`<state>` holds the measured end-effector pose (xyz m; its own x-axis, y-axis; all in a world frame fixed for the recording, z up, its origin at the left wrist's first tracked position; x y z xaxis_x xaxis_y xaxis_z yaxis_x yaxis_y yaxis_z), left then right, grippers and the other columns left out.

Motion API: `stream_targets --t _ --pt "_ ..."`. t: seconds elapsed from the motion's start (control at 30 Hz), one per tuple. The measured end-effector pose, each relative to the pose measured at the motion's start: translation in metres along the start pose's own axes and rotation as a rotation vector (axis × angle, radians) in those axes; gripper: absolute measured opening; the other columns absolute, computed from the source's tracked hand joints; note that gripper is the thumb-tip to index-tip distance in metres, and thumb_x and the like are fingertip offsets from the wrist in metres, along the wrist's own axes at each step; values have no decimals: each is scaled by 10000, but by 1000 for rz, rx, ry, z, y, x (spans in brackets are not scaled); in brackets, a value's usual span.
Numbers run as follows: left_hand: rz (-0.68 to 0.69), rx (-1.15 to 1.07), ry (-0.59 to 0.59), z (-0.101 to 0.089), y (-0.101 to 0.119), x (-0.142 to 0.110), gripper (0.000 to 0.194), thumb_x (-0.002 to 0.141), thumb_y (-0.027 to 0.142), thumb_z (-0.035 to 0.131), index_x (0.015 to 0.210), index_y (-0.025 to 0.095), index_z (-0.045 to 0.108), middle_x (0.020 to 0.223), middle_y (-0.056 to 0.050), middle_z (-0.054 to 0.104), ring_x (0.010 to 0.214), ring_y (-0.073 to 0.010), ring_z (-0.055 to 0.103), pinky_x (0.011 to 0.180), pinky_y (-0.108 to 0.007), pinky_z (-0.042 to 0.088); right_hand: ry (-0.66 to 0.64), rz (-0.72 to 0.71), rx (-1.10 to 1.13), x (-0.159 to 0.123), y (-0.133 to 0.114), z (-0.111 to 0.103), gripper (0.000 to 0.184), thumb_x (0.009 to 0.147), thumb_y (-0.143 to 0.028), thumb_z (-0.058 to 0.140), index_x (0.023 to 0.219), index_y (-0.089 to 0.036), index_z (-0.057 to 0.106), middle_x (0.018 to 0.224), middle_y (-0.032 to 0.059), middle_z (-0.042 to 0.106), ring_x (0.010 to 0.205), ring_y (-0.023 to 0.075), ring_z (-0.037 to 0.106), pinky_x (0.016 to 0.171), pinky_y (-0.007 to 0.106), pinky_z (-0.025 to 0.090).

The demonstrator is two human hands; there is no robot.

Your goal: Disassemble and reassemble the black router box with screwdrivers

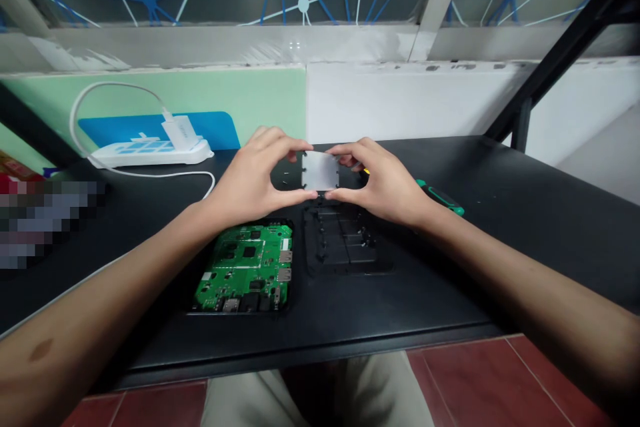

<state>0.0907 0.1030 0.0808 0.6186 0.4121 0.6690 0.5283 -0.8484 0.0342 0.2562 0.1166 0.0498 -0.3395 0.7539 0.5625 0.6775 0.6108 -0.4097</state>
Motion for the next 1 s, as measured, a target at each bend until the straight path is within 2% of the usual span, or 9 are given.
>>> stream_targets --t 0.23,0.63,0.83,1.0 --pt "-15 64 -51 7 -15 -4 514 808 474 843 1213 232 639 1025 -57 669 988 -274 600 849 -392 470 22 -14 -25 -1 -2 -4 618 723 -395 877 1285 -233 676 1113 80 659 992 241 647 968 508 572" --pt "-32 73 -78 10 -19 -4 515 790 483 847 1202 250 644 1034 -51 671 990 -281 594 843 -399 460 27 -42 -24 -1 -4 -5 613 731 -424 874 1282 -238 678 1100 77 659 985 235 647 956 501 573" --pt "-57 135 -139 16 -22 -5 533 781 499 854 1187 223 645 1014 -55 647 974 -288 590 844 -408 459 34 -110 -34 -3 -21 -8 601 766 -458 847 1283 -203 677 1099 86 667 992 243 649 940 475 569" --pt "-39 161 -147 18 -12 -4 500 797 477 839 1191 240 644 1099 -69 665 1050 -318 592 912 -448 435 57 -190 -38 -7 -39 -12 586 783 -484 830 1288 -227 678 1097 89 681 1002 254 657 939 477 566"
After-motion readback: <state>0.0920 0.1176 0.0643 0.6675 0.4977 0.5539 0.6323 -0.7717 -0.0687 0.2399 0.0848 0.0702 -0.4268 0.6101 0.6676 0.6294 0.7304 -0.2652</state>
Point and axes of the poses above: each hand's wrist, its own x-axis towards the middle knuckle, its own z-axis out of the palm, y = z × x, the point moved 9 cm from there along x, towards the middle knuckle
